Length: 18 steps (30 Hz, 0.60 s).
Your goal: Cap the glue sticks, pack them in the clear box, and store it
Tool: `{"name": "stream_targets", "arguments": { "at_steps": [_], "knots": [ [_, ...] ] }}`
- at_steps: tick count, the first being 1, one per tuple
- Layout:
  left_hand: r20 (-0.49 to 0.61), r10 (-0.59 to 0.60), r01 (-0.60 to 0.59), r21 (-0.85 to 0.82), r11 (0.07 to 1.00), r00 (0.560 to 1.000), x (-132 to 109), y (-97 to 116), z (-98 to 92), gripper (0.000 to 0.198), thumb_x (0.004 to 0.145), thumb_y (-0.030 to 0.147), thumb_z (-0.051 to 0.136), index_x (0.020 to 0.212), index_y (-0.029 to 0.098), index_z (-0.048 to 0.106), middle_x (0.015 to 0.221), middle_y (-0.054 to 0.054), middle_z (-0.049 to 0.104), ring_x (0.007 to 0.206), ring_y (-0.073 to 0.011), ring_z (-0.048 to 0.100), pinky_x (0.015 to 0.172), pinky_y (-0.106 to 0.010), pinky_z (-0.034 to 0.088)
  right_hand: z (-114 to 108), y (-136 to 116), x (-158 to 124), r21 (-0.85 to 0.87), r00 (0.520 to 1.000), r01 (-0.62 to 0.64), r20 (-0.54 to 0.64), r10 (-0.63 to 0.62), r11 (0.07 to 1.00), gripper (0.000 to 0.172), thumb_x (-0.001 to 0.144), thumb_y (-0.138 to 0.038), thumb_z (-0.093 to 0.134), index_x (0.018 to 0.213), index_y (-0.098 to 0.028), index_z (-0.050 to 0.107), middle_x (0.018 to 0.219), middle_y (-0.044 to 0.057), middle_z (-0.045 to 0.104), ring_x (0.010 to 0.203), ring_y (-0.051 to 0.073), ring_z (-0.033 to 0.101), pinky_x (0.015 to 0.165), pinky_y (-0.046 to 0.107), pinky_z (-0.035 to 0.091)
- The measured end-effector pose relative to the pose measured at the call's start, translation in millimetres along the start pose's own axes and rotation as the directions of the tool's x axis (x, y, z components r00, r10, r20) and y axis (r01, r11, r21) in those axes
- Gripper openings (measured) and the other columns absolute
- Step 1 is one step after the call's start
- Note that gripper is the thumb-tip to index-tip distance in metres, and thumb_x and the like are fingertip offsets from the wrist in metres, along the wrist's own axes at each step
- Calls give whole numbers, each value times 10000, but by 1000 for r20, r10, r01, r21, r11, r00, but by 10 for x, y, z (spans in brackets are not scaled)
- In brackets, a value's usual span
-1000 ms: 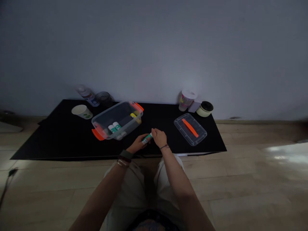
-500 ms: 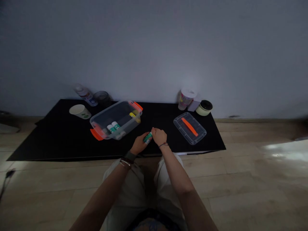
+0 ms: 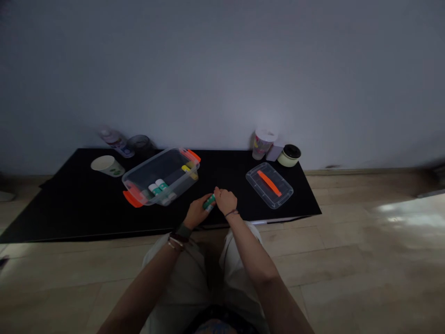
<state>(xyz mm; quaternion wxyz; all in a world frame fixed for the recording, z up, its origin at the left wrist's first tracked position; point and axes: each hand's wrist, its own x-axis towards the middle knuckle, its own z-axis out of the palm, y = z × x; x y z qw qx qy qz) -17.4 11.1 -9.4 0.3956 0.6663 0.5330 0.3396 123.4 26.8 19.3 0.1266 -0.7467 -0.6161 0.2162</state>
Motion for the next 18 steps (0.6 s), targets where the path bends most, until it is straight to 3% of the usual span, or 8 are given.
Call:
{"name": "stream_targets", "arguments": {
  "at_steps": [3,5,7,9,11,13,16,18],
  "knots": [
    [75,-64,79,-227,971,995,90,-1,-38,396,796,508,709,997,167,704,838,-73,705,692,-183,640,623,-264,498,24,0,8,132,999,4,-49,2,991,463,1014,-545,374,833,-235,665,840,74,715,809,195,686,672,244,441],
    [207,-131,204,-390,898,970,125,6,-67,496,799,626,659,928,147,664,693,-25,614,487,-96,493,435,-206,355,30,7,26,255,994,70,-96,-47,964,437,1005,-564,369,847,-241,618,774,30,672,740,175,649,641,233,409],
    [344,-152,314,-482,818,926,129,13,-101,556,791,693,626,894,147,617,653,12,546,413,-47,370,376,-181,235,24,24,46,380,980,186,-135,-145,906,378,992,-543,387,871,-241,578,712,-9,611,674,155,602,624,226,381],
    [401,-138,342,-498,797,906,112,16,-133,564,785,699,630,905,149,589,678,23,538,408,-31,343,373,-172,216,11,44,67,453,957,289,-155,-245,843,337,975,-509,411,831,-235,545,666,-29,548,631,140,551,613,226,351],
    [378,-115,291,-450,844,919,86,12,-151,540,811,675,610,936,151,580,689,24,547,418,-36,359,390,-177,250,3,55,88,457,944,331,-158,-291,825,320,959,-473,422,769,-232,514,640,-34,501,611,135,501,608,235,320],
    [283,-74,171,-337,926,956,62,8,-147,477,851,614,586,973,153,588,723,2,591,477,-69,451,448,-194,337,6,53,112,437,948,318,-147,-281,842,287,938,-432,438,741,-232,496,633,-36,481,610,136,465,607,244,297],
    [134,3,2,-37,999,991,32,12,-111,340,878,460,587,1054,169,613,872,-62,682,718,-166,631,646,-258,465,32,37,143,413,979,201,-94,-179,888,244,902,-371,479,701,-233,475,624,-42,458,604,136,425,600,253,271],
    [105,11,-26,146,989,994,22,21,-82,318,867,390,602,1116,192,616,943,-82,705,838,-221,674,740,-296,477,56,39,154,394,996,84,-45,-72,915,249,888,-340,495,666,-232,460,607,-45,434,591,136,401,593,261,251]
  ]
}}
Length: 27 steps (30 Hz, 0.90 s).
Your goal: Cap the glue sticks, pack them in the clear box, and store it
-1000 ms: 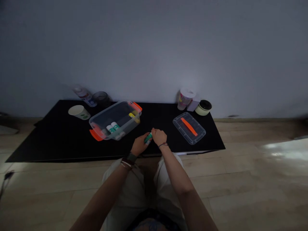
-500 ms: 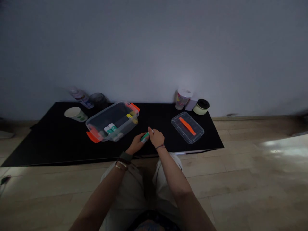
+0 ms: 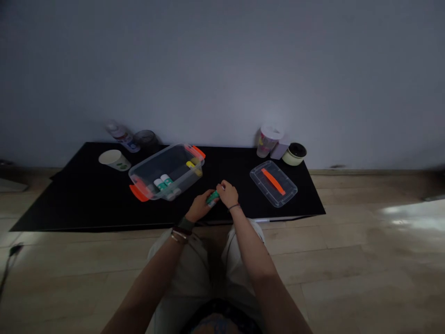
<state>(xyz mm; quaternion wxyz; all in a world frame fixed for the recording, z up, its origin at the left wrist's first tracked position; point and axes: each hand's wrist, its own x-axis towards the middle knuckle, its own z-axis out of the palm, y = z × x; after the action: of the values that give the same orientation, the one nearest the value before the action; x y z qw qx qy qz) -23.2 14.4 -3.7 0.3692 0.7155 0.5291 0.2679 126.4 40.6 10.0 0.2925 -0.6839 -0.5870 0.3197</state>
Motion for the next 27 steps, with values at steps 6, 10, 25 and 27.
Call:
{"name": "stream_targets", "arguments": {
  "at_steps": [6,10,25,27],
  "knots": [
    [45,-74,83,-237,968,996,55,-16,10,342,845,501,601,1000,196,596,797,-34,649,633,-153,615,569,-243,441,37,96,9,271,1000,15,-23,-9,963,441,904,-571,491,635,-224,458,589,-44,413,598,130,409,598,257,284],
    [232,-192,296,-605,739,954,83,-65,-46,526,779,684,597,955,195,518,657,54,504,395,-47,356,378,-171,227,101,118,63,637,990,80,40,-137,767,413,831,-628,570,782,-218,578,693,-27,510,656,131,472,601,244,366],
    [-301,-56,1,-179,984,952,-4,68,-22,327,904,447,546,1102,188,565,894,-57,670,793,-202,644,742,-317,498,189,72,110,843,991,-125,129,29,524,527,749,-676,640,1001,-214,628,636,-58,515,504,87,415,456,211,282],
    [-443,-9,-99,-221,970,897,40,155,-170,349,916,481,533,1104,187,552,942,-71,662,846,-207,632,795,-339,509,170,43,122,881,980,-194,154,125,432,561,787,-723,556,1019,-214,595,615,-66,497,456,79,388,424,206,235]
  ]
}}
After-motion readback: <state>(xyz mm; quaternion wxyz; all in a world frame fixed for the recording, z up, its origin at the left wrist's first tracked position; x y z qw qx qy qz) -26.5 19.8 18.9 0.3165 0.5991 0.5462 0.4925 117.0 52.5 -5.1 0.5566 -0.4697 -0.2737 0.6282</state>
